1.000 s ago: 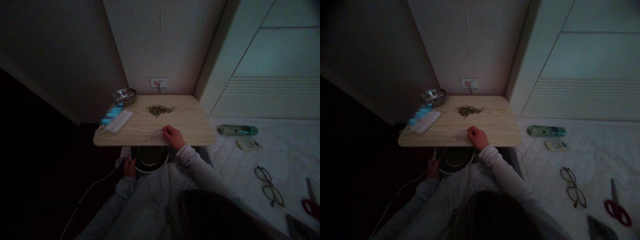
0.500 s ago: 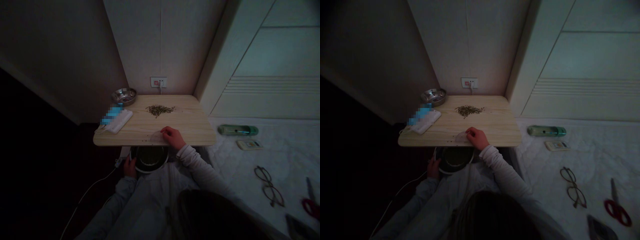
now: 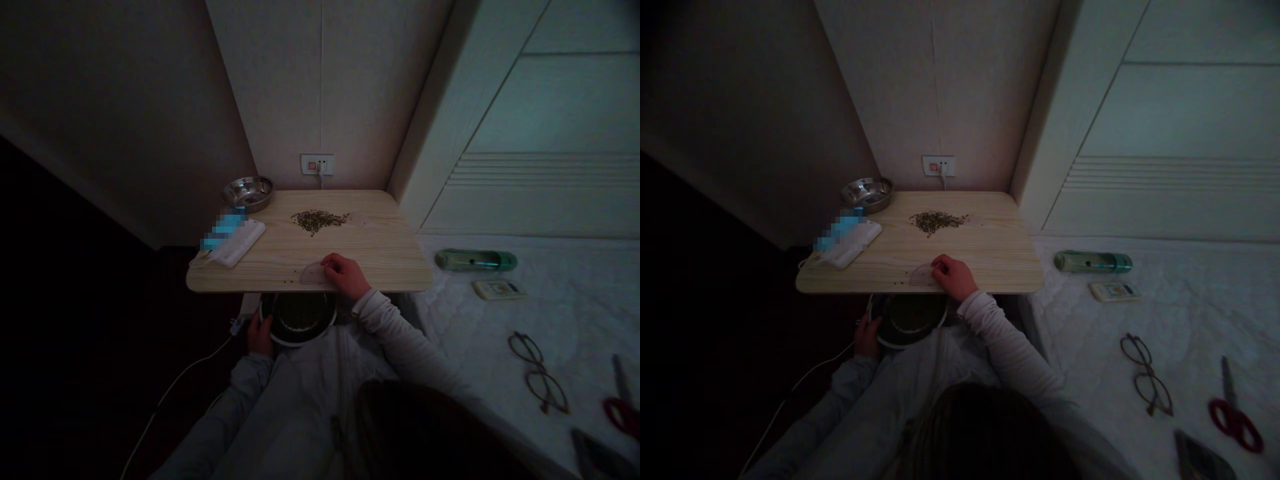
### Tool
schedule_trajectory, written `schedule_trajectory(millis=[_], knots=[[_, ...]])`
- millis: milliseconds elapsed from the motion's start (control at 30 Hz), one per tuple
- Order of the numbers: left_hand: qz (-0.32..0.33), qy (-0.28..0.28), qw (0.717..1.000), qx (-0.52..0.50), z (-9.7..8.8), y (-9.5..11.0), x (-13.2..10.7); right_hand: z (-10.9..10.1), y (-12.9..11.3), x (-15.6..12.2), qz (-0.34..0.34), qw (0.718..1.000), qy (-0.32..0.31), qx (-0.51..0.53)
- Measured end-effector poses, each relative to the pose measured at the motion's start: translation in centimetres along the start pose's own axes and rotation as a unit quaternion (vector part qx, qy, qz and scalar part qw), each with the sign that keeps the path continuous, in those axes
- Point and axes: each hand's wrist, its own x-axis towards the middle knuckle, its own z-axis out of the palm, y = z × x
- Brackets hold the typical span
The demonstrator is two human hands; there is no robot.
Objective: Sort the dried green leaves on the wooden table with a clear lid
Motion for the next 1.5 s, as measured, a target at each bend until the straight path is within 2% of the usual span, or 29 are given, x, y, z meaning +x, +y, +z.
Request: schedule_trajectory(millis=[100, 300, 400, 633, 1167, 1500], knots=[[0.003, 0.001, 1.0, -0.002, -0.1, -0.2, 0.1, 0.0, 0.0, 0.0, 0.004, 1.0, 0.009, 0.007], [0.015, -0.016, 1.0, -0.003, -0.2, -0.6, 0.4, 0.6, -0.5, 1.4, -0.017, 0.998, -0.015, 0.058], [0.011, 0.001, 1.0, 0.003, -0.1, -0.4, 0.2, 1.2, -0.8, 2.1, -0.011, 0.997, -0.013, 0.072], [-0.004, -0.006, 0.999, -0.043, -0.2, -0.8, 0.2, 1.3, -0.8, 1.8, -0.023, 0.997, -0.017, 0.074], [0.018, -0.009, 1.0, -0.024, 0.2, 0.0, 0.0, 1.3, -0.8, 1.7, -0.043, 0.998, -0.049, 0.012], [-0.001, 0.001, 0.999, -0.036, -0.1, -0.9, 0.4, 1.4, -0.7, 1.8, -0.038, 0.999, -0.03, 0.019]])
